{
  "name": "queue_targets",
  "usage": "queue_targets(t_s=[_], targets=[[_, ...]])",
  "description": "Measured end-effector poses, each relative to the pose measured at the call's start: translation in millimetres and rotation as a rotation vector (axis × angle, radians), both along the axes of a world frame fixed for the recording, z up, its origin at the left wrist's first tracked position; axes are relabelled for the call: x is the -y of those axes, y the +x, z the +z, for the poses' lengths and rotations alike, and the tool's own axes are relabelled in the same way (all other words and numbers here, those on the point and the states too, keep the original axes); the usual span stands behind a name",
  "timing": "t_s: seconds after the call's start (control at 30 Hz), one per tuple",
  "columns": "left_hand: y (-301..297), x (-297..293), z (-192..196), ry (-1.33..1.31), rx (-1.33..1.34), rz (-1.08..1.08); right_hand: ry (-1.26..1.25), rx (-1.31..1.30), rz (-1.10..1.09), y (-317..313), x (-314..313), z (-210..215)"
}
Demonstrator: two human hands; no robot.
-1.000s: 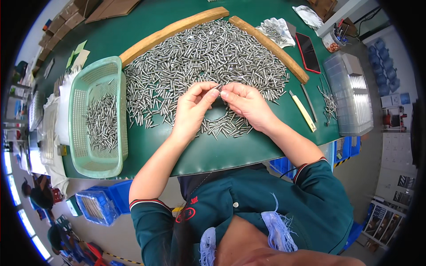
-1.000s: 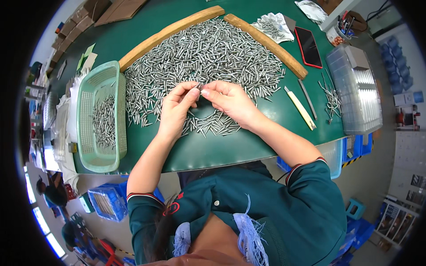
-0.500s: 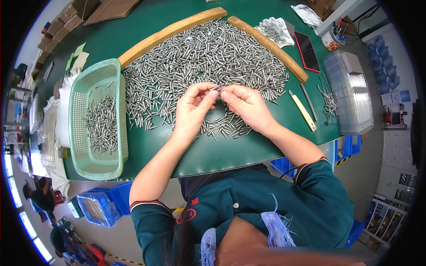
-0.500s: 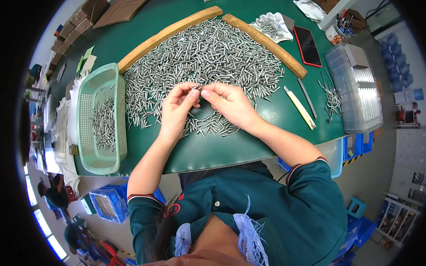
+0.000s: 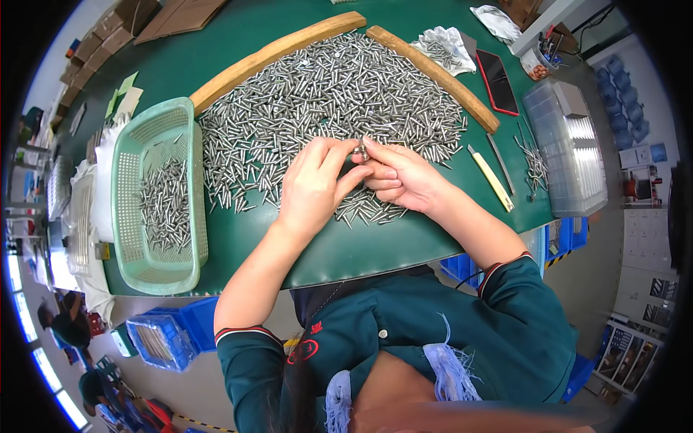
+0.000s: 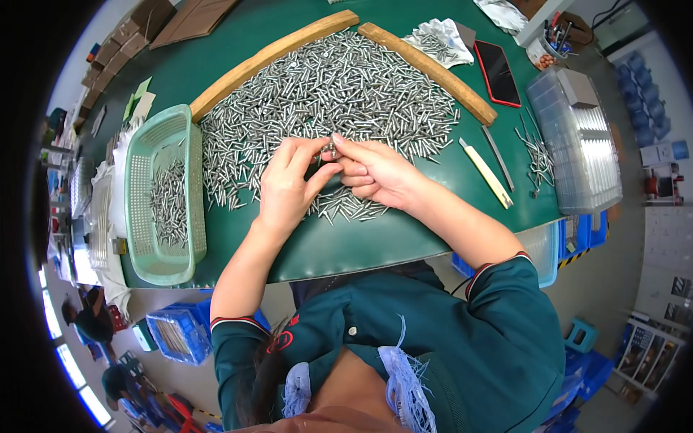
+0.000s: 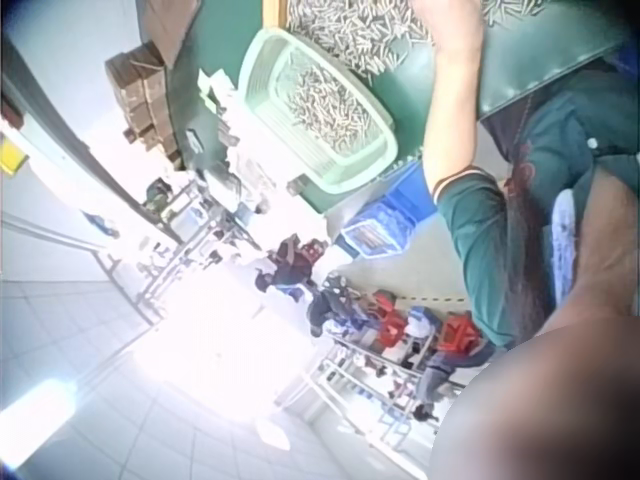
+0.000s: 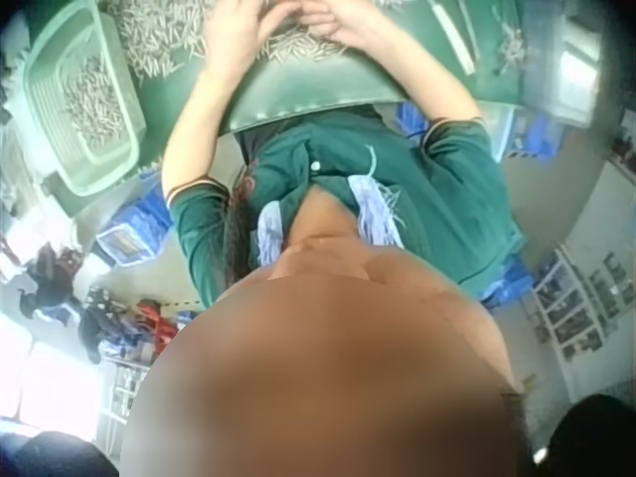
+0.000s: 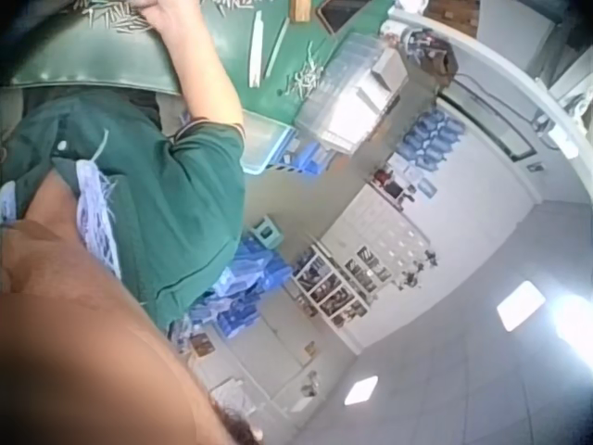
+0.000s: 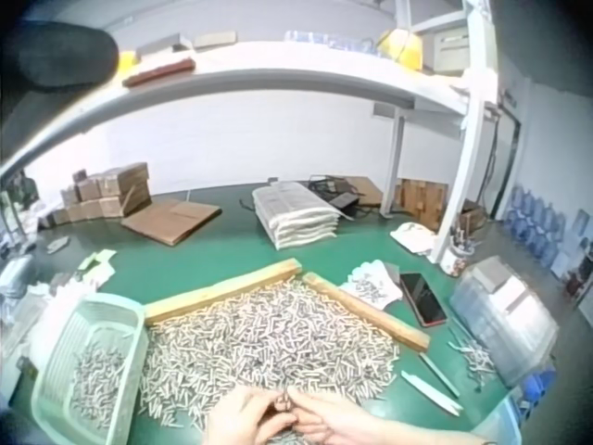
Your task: Sorting and inspecting a large quantity of small metal pins on a workbench.
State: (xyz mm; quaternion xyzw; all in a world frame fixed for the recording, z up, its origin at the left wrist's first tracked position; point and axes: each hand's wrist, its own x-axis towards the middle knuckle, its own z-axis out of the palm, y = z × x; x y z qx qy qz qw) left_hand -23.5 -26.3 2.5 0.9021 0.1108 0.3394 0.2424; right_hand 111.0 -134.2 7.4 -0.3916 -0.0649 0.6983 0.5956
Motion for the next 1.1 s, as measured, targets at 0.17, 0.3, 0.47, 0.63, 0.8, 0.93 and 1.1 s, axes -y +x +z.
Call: queue_targets(t_s=[0.17,0.3,0.47,0.63,0.8,0.93,1.1], targets=[[0.7,-0.5,2.7,0.064,0.012,0.001,-0.005,-0.039,0.007,0.1,1.1,1.3],[-3.4,-1.5,4.6,0.082,0.061,-0.081,-0.045,0.102,-0.135,-9.7,-1.3,4.5],[-6.2,-14.0,8.2,-0.043,0.127,0.037,0.299,-0.161,0.038,7.2,-0.5,-11.3],[-11.0,-34.0,1.2,0.181,-0.176,0.079,0.216,-0.422,-0.120,22.0,-2.6,-6.9],[-8.7,-34.1,-7.6,0.252,-0.394,0.101,0.172,0.101,-0.100,12.7,-0.8,-1.6],[-9.6,-34.8,-6.3,0.214,-0.418,0.022,0.194,0.958,0.000,5.4,-3.4,-7.4],[-13.3,-33.3,-2.9,0.130,-0.395,-0.059,0.113,2.087,0.202,-9.9,-7.3,-11.6]])
